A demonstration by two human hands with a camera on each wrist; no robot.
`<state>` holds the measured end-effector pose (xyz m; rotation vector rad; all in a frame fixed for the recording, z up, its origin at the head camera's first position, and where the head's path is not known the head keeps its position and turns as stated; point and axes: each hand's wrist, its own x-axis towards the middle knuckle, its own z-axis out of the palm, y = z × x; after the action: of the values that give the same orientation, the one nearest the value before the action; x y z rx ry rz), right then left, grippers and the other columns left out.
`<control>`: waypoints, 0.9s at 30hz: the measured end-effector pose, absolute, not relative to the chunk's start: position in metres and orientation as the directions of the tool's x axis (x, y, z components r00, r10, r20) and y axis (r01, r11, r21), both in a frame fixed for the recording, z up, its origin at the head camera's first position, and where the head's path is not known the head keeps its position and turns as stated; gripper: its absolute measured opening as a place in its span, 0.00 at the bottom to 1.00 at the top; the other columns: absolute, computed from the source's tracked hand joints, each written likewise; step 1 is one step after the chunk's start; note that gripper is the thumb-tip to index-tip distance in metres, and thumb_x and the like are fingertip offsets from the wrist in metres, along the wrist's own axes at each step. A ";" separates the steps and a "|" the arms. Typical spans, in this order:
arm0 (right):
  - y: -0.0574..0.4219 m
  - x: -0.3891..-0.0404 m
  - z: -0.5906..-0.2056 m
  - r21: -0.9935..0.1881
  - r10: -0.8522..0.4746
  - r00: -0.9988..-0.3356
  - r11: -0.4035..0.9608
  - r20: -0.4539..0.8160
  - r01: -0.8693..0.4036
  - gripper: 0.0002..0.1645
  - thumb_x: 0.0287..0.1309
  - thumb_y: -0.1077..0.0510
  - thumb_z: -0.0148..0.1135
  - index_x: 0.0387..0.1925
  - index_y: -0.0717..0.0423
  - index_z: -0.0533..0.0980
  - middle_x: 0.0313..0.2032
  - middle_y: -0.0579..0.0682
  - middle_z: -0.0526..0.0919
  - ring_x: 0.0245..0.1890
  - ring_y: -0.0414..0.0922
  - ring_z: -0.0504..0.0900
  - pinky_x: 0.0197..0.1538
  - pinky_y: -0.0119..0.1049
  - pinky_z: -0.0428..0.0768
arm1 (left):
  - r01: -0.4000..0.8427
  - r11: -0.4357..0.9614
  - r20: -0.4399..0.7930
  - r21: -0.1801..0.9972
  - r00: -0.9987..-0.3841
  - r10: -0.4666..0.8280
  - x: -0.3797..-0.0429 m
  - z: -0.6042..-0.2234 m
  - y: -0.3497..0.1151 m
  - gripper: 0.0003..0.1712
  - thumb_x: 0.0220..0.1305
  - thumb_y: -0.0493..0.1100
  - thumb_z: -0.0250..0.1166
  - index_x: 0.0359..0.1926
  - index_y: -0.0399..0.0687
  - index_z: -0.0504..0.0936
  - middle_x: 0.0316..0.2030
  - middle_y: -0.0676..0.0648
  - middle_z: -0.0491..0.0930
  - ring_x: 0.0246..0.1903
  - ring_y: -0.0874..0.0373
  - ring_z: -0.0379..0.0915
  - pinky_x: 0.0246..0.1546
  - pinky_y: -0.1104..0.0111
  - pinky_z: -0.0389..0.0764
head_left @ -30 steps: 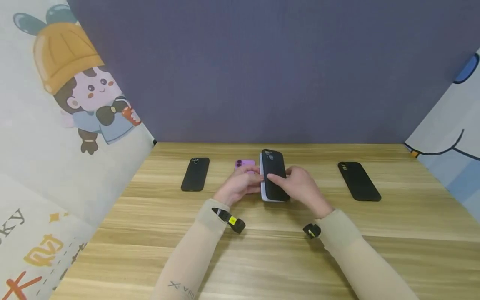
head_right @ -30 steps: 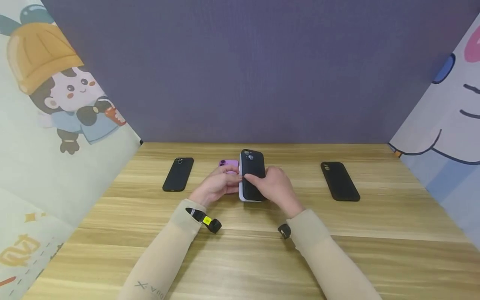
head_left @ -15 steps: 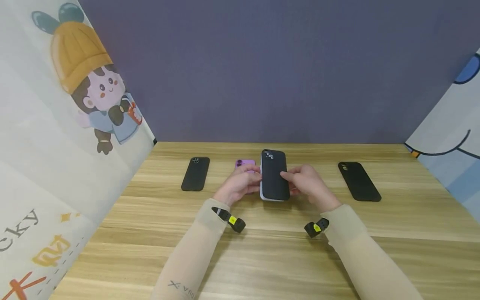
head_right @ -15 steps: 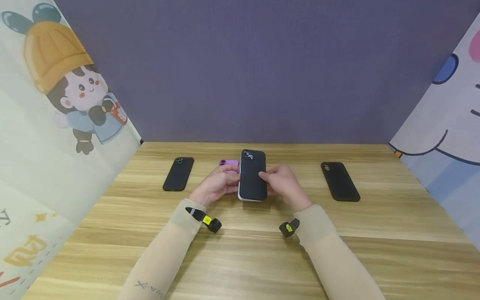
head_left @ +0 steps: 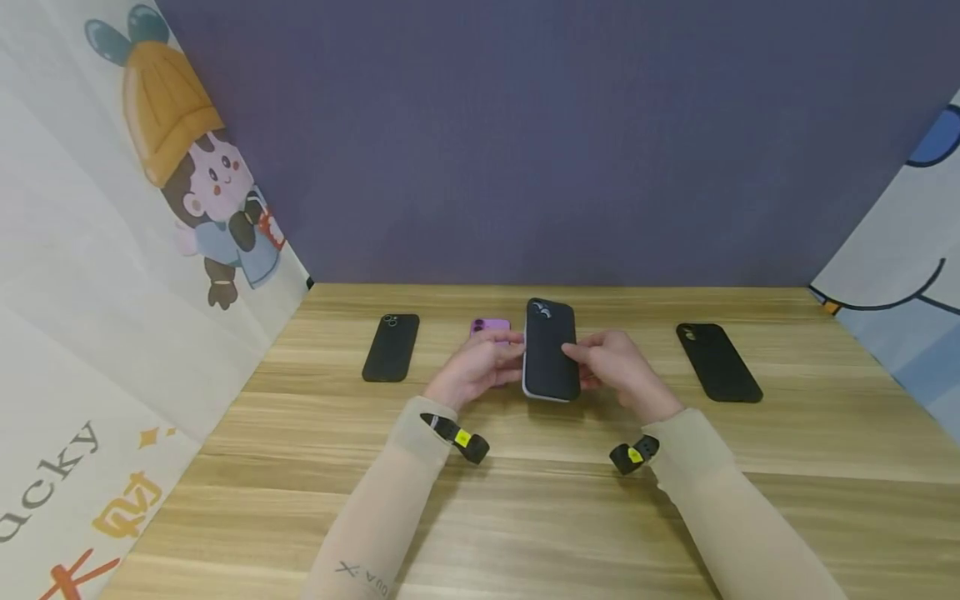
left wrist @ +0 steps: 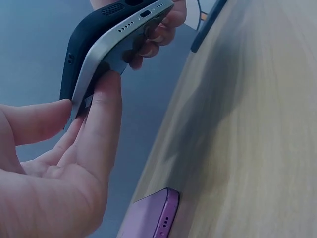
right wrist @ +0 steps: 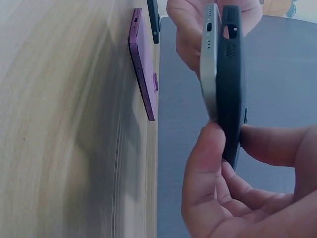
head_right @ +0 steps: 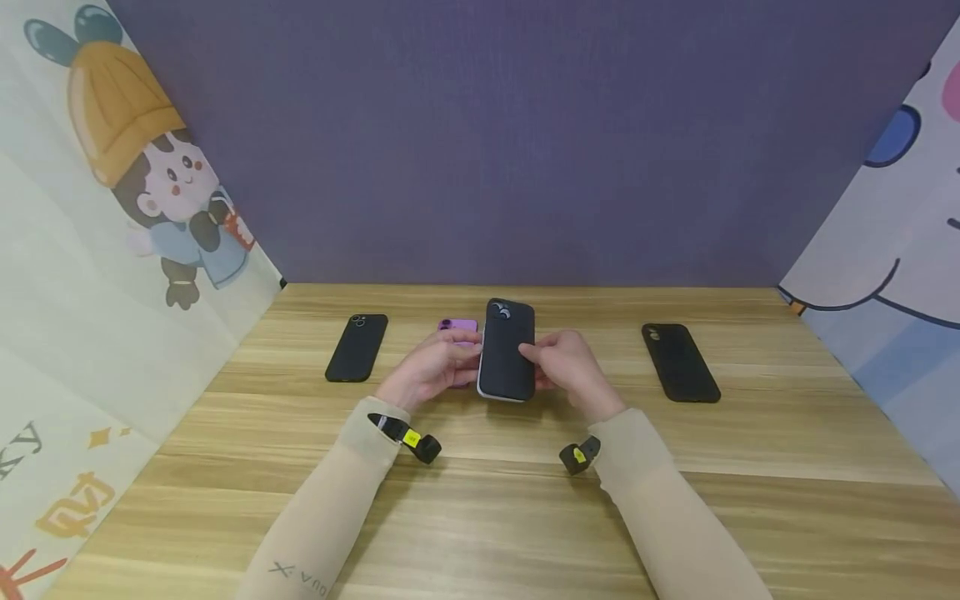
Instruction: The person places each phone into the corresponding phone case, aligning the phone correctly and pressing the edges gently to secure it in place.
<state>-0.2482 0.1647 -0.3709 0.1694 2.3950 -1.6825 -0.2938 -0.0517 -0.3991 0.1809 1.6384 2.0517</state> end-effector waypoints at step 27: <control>0.173 -0.251 -0.364 -0.944 -0.062 -0.970 0.252 -0.233 0.211 0.29 0.70 0.53 0.62 0.58 0.75 0.71 0.35 0.55 0.81 0.31 0.44 0.82 0.40 0.38 0.85 | -0.215 -0.089 -0.149 0.973 -0.871 0.468 -0.295 -0.396 -0.048 0.14 0.64 0.32 0.67 0.49 0.30 0.81 0.33 0.46 0.86 0.32 0.57 0.84 0.41 0.64 0.85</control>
<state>-0.2513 0.1730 -0.3643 0.1395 2.2994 -1.7899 -0.2947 -0.0476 -0.3960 0.2749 1.7391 2.0074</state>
